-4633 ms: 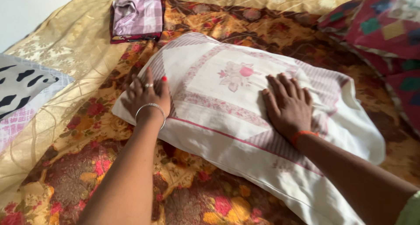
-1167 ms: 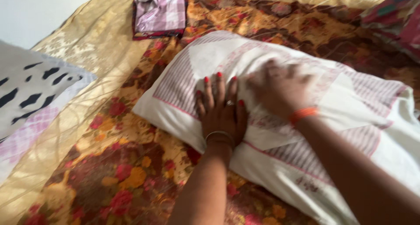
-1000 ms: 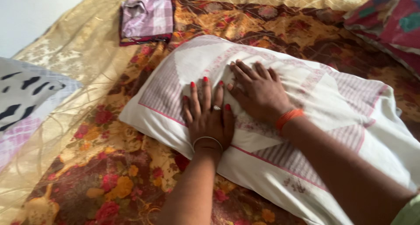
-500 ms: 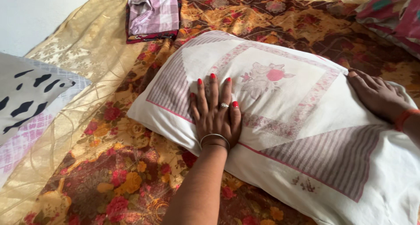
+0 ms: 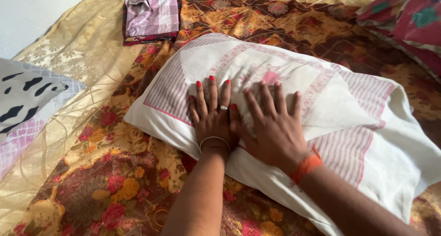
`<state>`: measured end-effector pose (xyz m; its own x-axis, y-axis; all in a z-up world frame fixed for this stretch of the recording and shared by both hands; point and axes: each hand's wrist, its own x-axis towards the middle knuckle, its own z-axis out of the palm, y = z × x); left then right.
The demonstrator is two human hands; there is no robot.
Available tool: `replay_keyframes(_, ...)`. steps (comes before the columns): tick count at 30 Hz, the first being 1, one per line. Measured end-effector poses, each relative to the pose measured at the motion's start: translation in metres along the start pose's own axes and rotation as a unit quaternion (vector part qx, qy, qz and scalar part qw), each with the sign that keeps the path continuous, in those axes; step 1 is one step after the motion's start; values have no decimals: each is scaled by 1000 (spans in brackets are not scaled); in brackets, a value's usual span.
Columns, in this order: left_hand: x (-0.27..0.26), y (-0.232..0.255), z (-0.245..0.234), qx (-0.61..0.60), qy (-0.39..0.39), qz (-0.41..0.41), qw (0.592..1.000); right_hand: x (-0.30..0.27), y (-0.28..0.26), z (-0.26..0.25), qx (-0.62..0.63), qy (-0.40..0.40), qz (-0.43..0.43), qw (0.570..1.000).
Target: The person inserts a pillow into a white pillowcase on a bed. They align the pillow, tuck it into the case, smooth the fabric, and adjust the corners to fit properly.
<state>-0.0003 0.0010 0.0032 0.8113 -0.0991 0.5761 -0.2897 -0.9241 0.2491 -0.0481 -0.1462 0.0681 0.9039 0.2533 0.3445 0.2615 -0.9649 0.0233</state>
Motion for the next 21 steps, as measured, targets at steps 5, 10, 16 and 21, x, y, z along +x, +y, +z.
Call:
replay_keyframes(5,0,-1,4,20,-15,-11,1000,-42,20,-15,10,15,-20,1000)
replay_keyframes(10,3,-2,4,69,-23,6,997,-74,52,-21,44,27,73,996)
replay_keyframes(16,2,0,-7,101,-59,17,993,-98,62,-14,72,67,103,990)
replay_keyframes(21,2,2,-27,149,-126,13,981,-117,62,-15,104,55,121,986)
